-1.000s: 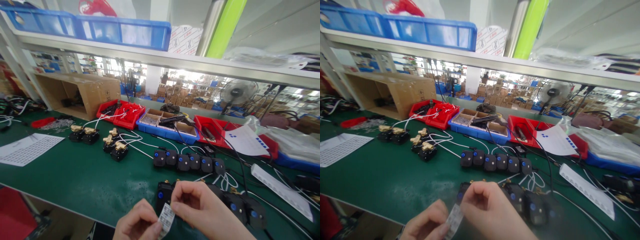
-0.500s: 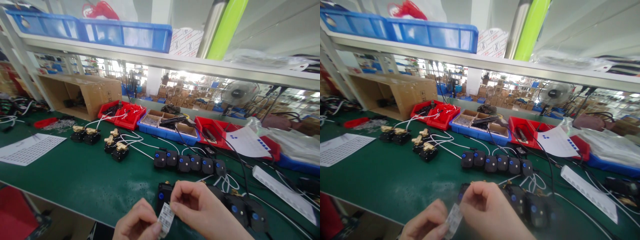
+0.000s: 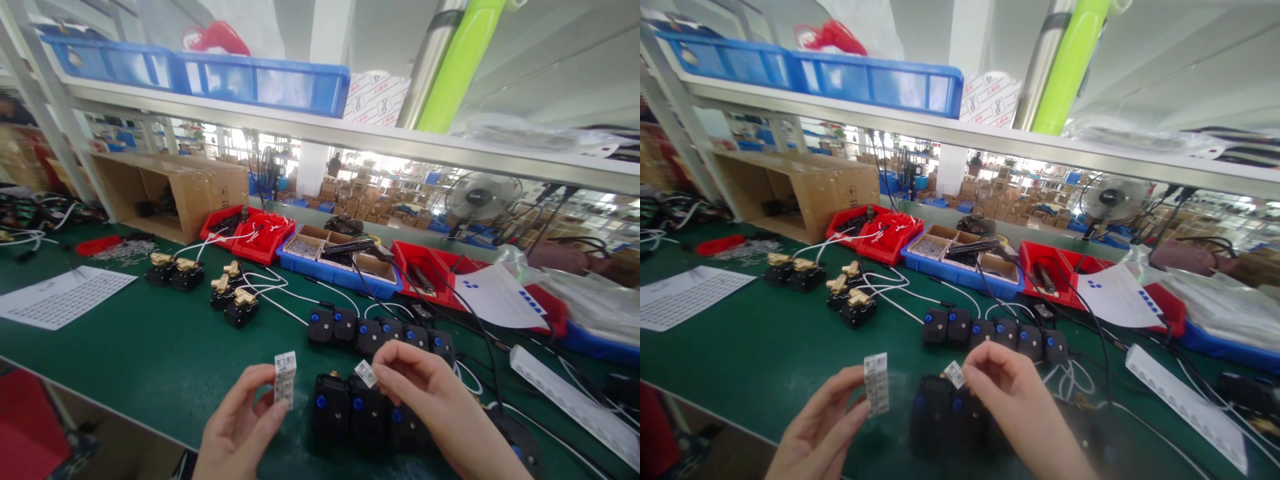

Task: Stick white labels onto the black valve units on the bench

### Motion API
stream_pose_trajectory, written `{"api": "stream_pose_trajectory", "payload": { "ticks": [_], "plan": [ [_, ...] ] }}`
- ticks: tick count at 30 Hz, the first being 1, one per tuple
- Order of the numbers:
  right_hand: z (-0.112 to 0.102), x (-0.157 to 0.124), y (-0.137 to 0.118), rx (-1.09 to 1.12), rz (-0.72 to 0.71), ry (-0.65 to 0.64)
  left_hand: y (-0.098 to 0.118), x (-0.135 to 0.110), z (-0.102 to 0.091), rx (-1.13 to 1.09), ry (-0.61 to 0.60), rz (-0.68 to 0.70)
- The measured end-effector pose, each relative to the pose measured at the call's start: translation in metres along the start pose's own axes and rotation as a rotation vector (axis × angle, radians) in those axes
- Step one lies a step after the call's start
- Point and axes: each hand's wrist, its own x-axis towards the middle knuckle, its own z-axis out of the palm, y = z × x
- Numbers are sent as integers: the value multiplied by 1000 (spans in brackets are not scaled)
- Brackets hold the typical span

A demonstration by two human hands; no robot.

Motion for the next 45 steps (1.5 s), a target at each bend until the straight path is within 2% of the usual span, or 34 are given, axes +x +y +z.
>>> {"api": "stream_pose_trajectory", "payload": {
  "ticks": [2,7,13,16,19,24,30,37,45],
  "plan": [
    [-6,3,5,-31,-27,15,0,10,-2,20,-17,23],
    [-14,15,16,-86,-59,27,-9,44,-4,139,-167,131],
    [-15,49,23,-321,-160,-51,-36,100,14,420,-298,335],
    [-9,69,26,-453,-240,-73,-51,124,26,536,-367,323],
    [-1,87,30,-504,-277,-95,-59,138,32,644,-415,288],
    [10,106,37,-537,-280,-142,-63,148,30,706,-449,210],
    [17,118,41,-554,-301,-168,-68,153,26,528,-491,46],
    [19,118,47,-565,-333,-161,-65,150,29,505,-484,-1],
    [19,116,48,-582,-349,-160,-66,149,29,523,-479,16]
  ]
}}
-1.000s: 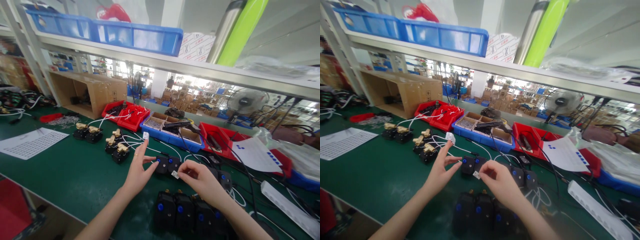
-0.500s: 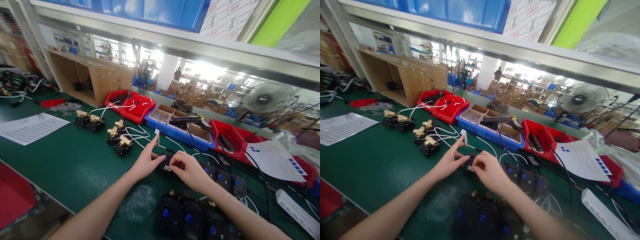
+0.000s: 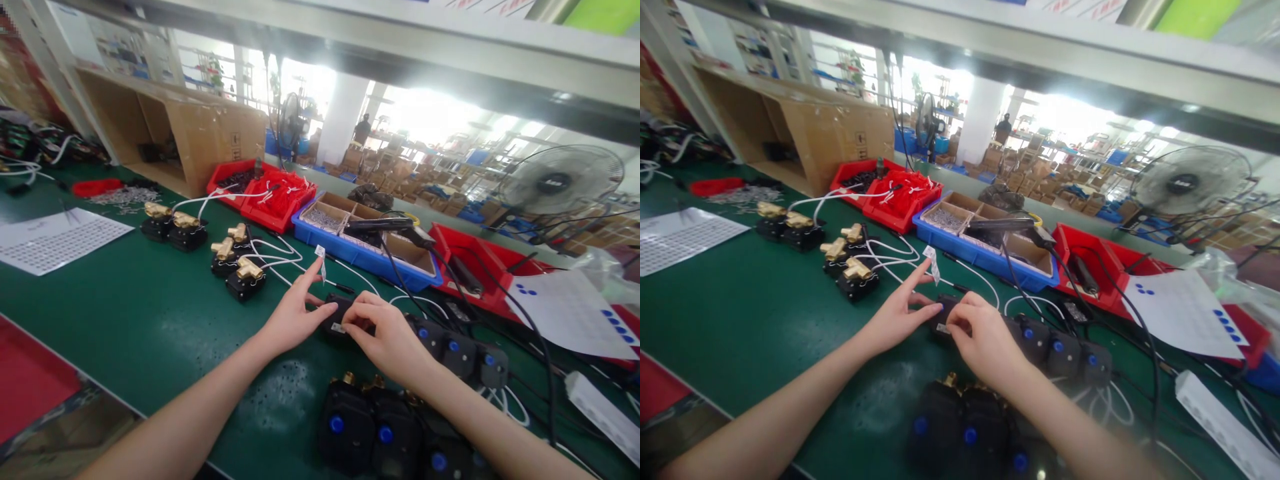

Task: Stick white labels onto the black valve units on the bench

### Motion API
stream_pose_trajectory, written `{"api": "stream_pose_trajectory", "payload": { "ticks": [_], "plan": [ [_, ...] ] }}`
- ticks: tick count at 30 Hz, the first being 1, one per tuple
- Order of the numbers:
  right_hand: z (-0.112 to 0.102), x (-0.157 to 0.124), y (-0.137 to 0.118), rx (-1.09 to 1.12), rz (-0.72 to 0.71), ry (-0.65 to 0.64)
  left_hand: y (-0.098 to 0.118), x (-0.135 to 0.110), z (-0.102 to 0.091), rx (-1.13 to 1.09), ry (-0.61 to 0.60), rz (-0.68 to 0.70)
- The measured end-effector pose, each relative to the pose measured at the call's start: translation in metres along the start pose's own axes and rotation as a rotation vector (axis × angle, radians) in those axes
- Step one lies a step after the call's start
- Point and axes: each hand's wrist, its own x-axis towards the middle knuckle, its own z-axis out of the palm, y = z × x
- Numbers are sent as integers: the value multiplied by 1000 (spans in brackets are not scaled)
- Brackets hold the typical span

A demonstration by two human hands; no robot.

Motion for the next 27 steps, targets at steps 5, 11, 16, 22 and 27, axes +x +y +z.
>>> {"api": "stream_pose_trajectory", "payload": {
  "ticks": [5,11,16,22,27],
  "plan": [
    [2,0,0,-29,-20,15,2,-1,0,3,4,25],
    [4,-1,3,-52,-43,16,0,-1,0,-21,8,25],
    [3,-1,3,-65,-52,17,-1,0,0,-26,18,31],
    [3,-1,2,-75,-62,22,-1,0,0,-32,16,37],
    [4,-1,3,-84,-74,20,-1,-1,0,-36,22,56]
  ]
}}
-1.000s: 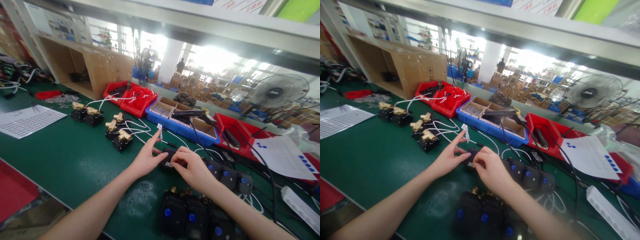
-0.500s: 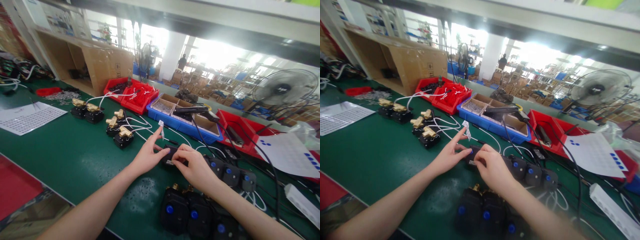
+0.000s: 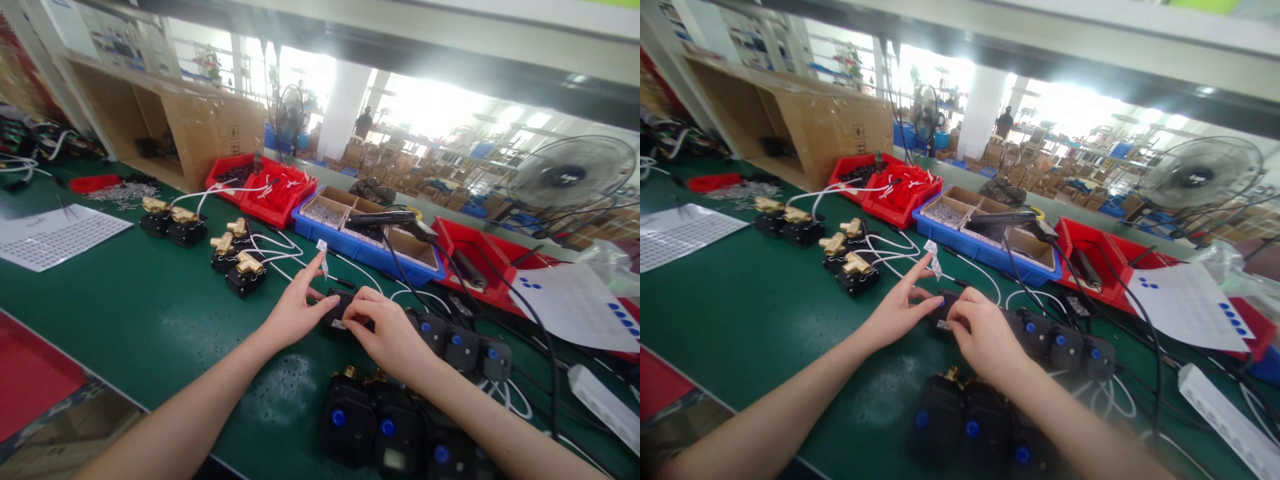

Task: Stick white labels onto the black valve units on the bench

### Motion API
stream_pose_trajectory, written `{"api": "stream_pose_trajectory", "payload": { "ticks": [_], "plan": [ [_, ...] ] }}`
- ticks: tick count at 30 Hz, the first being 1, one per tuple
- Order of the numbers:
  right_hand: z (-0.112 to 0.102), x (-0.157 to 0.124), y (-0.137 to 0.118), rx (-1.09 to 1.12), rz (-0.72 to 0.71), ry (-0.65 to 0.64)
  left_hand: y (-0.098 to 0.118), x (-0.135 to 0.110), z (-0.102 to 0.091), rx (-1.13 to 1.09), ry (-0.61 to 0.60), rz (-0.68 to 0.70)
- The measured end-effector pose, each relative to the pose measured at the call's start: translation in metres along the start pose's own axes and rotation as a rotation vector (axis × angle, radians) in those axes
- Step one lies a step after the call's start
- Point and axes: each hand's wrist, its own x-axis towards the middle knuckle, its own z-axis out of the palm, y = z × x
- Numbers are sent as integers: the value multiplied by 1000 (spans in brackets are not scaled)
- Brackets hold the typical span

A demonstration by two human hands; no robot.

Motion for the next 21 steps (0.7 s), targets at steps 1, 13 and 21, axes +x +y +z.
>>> {"api": "stream_pose_trajectory", "payload": {
  "ticks": [1,13,21],
  "plan": [
    [0,0,0,-2,-2,0,0,0,0,5,0,0],
    [6,-3,-4,-172,-30,8,2,-4,2,-87,-69,-37],
    [9,-3,-12,-350,10,-8,-9,-6,4,-66,-61,2]
  ]
}}
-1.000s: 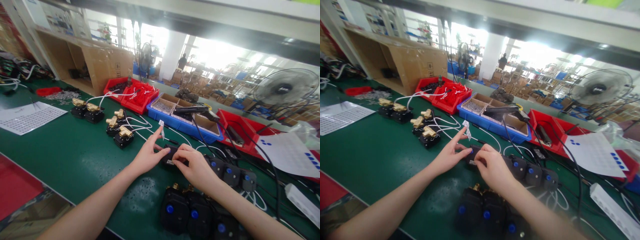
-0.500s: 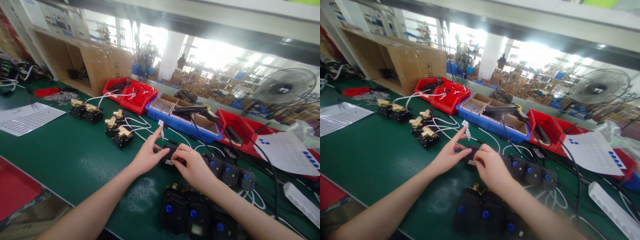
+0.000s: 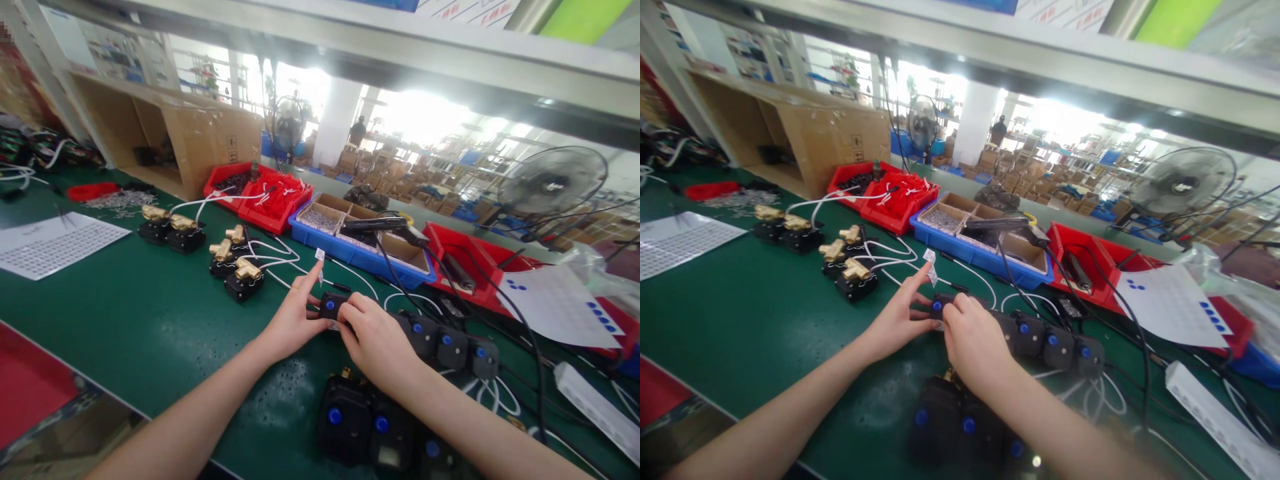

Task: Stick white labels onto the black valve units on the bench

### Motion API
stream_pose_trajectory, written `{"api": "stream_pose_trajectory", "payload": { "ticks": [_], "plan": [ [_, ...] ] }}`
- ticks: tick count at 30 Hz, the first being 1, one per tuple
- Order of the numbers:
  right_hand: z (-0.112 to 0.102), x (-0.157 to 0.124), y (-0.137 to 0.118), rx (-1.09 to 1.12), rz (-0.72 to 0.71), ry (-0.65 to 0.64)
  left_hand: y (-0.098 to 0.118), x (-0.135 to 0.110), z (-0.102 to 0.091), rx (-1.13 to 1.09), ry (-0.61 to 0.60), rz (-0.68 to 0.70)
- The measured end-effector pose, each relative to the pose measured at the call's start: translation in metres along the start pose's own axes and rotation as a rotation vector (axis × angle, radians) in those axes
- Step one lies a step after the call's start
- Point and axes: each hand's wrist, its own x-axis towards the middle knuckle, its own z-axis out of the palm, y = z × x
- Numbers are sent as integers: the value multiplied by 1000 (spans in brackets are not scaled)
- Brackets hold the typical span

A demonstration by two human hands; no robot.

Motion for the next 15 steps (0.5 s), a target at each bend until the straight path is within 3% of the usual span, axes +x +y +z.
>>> {"api": "stream_pose_trajectory", "payload": {
  "ticks": [6,10,12,15],
  "plan": [
    [-13,-11,11,0,105,111,4,2,-6,75,1,7],
    [-34,-13,20,81,114,244,21,2,-16,182,179,121],
    [-46,-12,20,171,77,344,33,0,-17,70,255,179],
    [-66,-7,12,345,43,426,50,-7,-9,-195,180,206]
  ]
}}
